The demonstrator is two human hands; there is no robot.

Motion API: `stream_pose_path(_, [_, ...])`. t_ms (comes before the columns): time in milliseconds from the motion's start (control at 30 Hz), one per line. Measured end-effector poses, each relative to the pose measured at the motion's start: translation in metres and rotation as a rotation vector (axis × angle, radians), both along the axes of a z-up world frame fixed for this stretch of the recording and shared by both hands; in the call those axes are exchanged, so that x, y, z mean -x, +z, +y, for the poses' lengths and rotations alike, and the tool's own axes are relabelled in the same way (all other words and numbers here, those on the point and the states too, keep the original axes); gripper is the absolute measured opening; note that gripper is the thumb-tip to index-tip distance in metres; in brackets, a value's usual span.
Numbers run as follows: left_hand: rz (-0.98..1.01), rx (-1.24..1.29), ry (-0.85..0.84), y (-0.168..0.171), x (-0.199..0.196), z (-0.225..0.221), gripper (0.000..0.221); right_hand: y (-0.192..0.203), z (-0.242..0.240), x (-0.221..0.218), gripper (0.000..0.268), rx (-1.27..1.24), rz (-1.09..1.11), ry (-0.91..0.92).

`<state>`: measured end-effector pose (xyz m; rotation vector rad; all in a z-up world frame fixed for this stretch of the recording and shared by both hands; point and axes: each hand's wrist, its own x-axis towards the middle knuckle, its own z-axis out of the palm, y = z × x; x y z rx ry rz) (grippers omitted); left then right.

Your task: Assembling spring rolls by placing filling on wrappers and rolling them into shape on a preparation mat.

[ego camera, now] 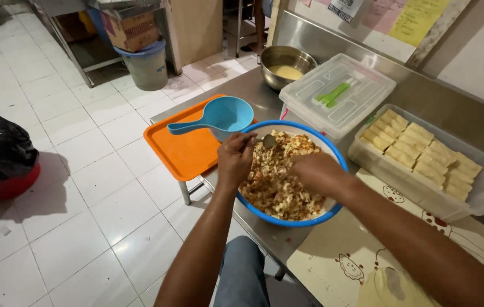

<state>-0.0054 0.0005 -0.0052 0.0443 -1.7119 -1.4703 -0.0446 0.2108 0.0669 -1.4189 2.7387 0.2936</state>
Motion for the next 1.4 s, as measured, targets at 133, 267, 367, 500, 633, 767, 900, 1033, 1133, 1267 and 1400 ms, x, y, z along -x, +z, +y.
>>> stream_pose_path(133, [0.051, -0.014, -0.008, -0.003, 0.003, 0.0, 0.014, -0.009, 0.038, 0.034, 0.012, 0.095, 0.026, -0.06])
stream_pose_path(267, [0.069, -0.025, -0.012, 0.004, -0.001, 0.001, 0.011, -0.012, 0.044, 0.015, 0.011, 0.033, 0.193, -0.188])
stream_pose_path(367, [0.066, -0.02, 0.003, 0.004, 0.0, 0.0, 0.01, -0.001, 0.054, -0.002, 0.019, 0.151, 0.156, -0.234])
stream_pose_path(500, [0.05, -0.018, -0.01, 0.003, -0.001, -0.002, 0.012, 0.041, 0.068, -0.026, 0.033, 0.64, 0.092, -0.113])
stream_pose_path(633, [0.037, -0.031, -0.035, 0.001, 0.0, -0.002, 0.014, 0.07, 0.079, -0.051, 0.028, 0.896, 0.196, -0.053])
stream_pose_path(767, [0.019, 0.002, -0.013, 0.004, -0.005, -0.001, 0.013, 0.03, 0.08, -0.048, 0.03, 1.006, 0.17, -0.038])
stream_pose_path(900, [0.047, 0.006, -0.014, 0.001, -0.004, -0.003, 0.013, -0.022, 0.066, -0.044, 0.037, 0.492, 0.165, -0.05])
stream_pose_path(1033, [0.072, 0.007, -0.012, 0.002, 0.0, -0.002, 0.012, 0.003, 0.052, -0.058, 0.04, 0.307, 0.042, -0.126])
stream_pose_path(1133, [0.081, -0.006, -0.028, -0.002, 0.002, -0.002, 0.013, -0.021, 0.052, -0.041, 0.034, 0.379, -0.026, -0.147])
stream_pose_path(1267, [0.07, -0.019, -0.034, 0.001, 0.001, -0.002, 0.012, -0.054, 0.063, -0.026, 0.025, 0.352, -0.024, -0.131])
stream_pose_path(1400, [0.076, -0.038, -0.055, 0.001, 0.0, -0.001, 0.013, -0.066, 0.07, -0.025, 0.025, 0.393, -0.087, -0.061])
